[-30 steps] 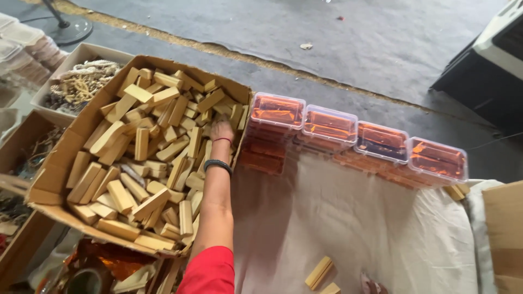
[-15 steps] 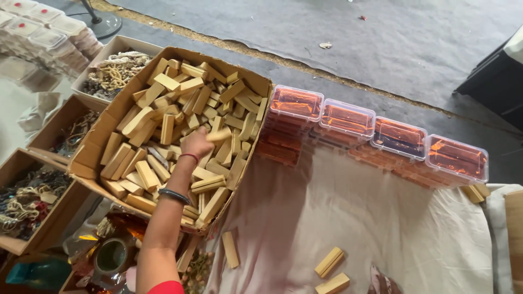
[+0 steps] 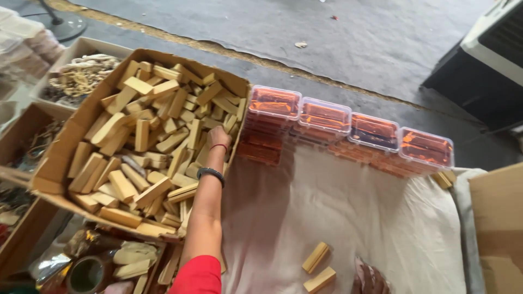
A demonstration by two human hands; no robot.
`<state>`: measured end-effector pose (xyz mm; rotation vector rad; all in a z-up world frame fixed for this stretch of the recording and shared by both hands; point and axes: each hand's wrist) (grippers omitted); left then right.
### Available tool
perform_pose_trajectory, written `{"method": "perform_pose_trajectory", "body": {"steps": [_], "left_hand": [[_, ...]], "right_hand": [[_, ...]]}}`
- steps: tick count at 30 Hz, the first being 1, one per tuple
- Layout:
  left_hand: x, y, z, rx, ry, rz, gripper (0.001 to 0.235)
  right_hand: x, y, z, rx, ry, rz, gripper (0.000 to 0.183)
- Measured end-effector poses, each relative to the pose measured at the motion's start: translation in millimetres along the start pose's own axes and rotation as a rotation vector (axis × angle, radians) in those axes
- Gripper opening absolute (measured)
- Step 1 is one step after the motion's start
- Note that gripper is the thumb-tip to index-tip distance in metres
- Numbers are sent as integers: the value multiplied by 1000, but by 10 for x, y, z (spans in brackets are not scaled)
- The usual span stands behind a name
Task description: The person picks wooden block-shaped pieces one at a time from a large cardboard box, wipes each piece with a pink cloth, and places the wiped pieces on a white cloth on the work surface. They continue this wiping cycle repeatedly, setting cleaned pieces aside in a small group.
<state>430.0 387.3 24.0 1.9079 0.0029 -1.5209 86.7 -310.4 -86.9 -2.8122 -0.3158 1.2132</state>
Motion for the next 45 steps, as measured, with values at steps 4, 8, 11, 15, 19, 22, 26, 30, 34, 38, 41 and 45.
{"method": "perform_pose_trajectory", "body": {"steps": [4, 8, 11, 15, 19, 22, 26, 30, 34, 38, 41, 45], "left_hand": [[413, -180, -185, -65, -83, -237, 30], [18, -16, 31, -73, -117, -285, 34], [-206, -111, 223, 16, -126, -319, 33], [-843, -92, 574, -279, -138, 101, 24], [-1149, -709, 695, -97, 240, 206, 19], [-2101, 40, 1412, -164, 295, 568, 21], [-2146, 655, 2602, -53, 290, 775, 14], [-1176, 832, 3473, -57, 21, 954, 14], [550, 334, 3980, -363, -183, 1182, 21], [912, 689, 4234, -530, -259, 1207, 15], [1030, 1057, 4316, -576, -323, 1230, 15], [1334, 1581, 4319, -437, -417, 1123, 13]], "right_hand": [[-47, -328, -399, 71, -106, 98, 41], [-170, -505, -465, 167, -149, 136, 41], [-309, -628, -562, 197, -206, 188, 45], [-423, -735, -679, 221, -215, 192, 41], [-544, -771, -742, 231, -296, 199, 42], [-544, -766, -729, 264, -325, 186, 44], [-582, -773, -741, 292, -341, 194, 46], [-633, -788, -771, 278, -336, 170, 45], [-708, -773, -803, 252, -341, 128, 46], [-706, -700, -770, 221, -320, 82, 47], [-736, -625, -801, 216, -341, 108, 50], [-850, -442, -859, 186, -488, 14, 50]]}}
Point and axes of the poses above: each hand's wrist, its own z-axis away from the middle knuckle, its own x-axis out of the palm, y = z × x, and after that the axes turned 8 degrees about x, right-handed
